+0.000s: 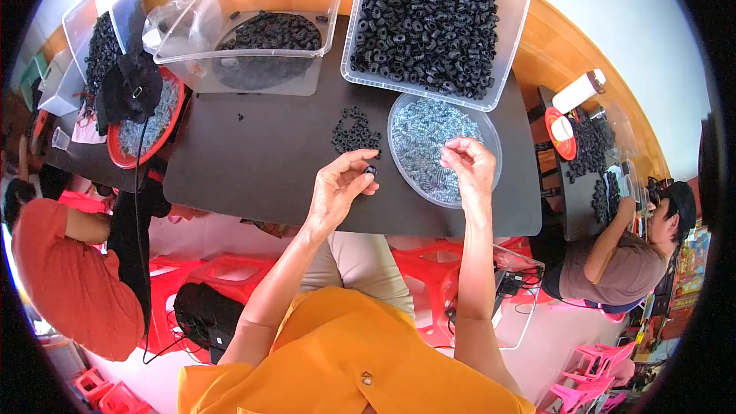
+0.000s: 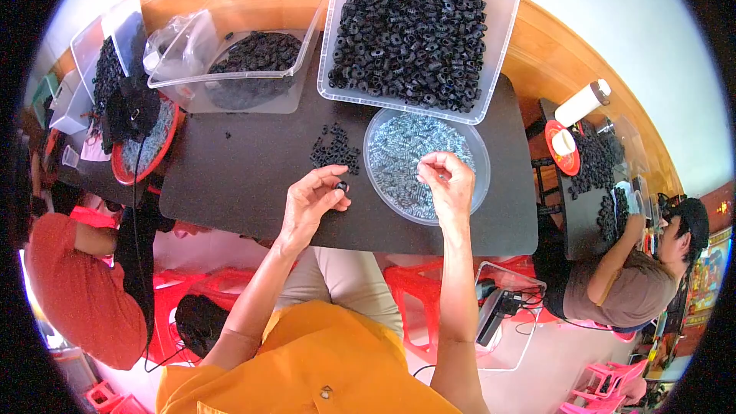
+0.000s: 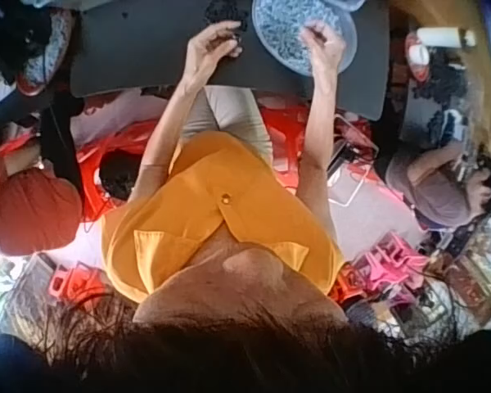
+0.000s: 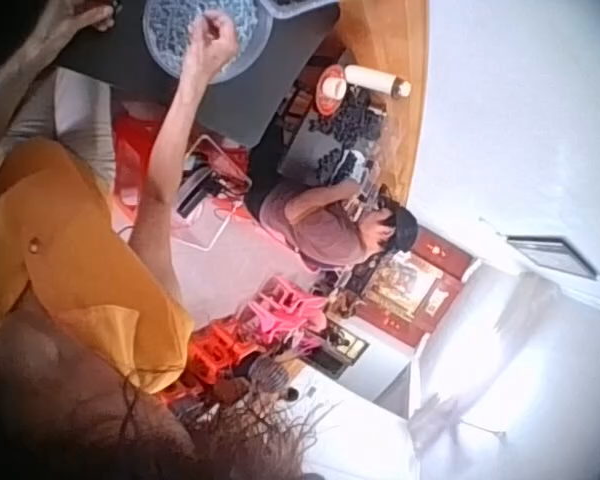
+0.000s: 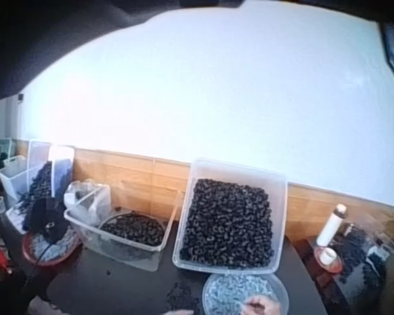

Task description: Assembling small black plastic components by hand at a workbench.

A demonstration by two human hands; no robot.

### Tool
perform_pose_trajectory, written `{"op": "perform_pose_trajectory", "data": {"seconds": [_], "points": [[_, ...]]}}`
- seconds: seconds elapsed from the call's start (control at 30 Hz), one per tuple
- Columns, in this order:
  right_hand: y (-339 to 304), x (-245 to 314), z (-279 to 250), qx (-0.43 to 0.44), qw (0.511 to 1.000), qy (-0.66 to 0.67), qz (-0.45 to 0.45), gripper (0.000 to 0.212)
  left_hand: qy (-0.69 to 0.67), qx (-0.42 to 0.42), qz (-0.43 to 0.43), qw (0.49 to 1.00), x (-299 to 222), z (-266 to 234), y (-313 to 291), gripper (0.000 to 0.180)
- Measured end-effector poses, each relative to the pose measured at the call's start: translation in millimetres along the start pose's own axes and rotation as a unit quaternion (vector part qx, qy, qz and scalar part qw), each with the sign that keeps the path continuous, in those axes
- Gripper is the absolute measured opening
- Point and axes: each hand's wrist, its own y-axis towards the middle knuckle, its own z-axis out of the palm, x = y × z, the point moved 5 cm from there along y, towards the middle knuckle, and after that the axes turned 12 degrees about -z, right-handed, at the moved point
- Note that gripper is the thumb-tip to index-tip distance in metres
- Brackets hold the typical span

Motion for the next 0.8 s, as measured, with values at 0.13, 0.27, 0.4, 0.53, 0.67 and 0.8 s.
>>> {"op": "perform_pose_trajectory", "data": {"seconds": [0.13,0.27,0.4,0.53,0.67,0.8], "points": [[-5,2,1,-0.006,0.998,0.051,0.039,0.008,0.11,0.059,0.079,0.989,-13,24,12,0.025],[-13,16,7,0.009,0.995,0.082,0.054,0.01,0.039,0.056,0.033,0.997,-9,36,21,0.027],[-23,50,29,0.084,0.995,0.051,0.016,0.01,0.068,0.037,0.014,0.997,-3,30,12,0.025],[-32,60,48,0.143,0.989,-0.022,-0.025,0.007,0.092,0.042,0.033,0.994,1,27,8,0.02],[-34,72,61,0.181,0.971,-0.127,-0.085,0.009,0.169,0.006,0.094,0.981,-11,24,-3,0.017],[-43,72,72,0.195,0.964,-0.154,-0.091,0.013,0.244,-0.008,0.073,0.967,-11,17,-15,0.017]]}}
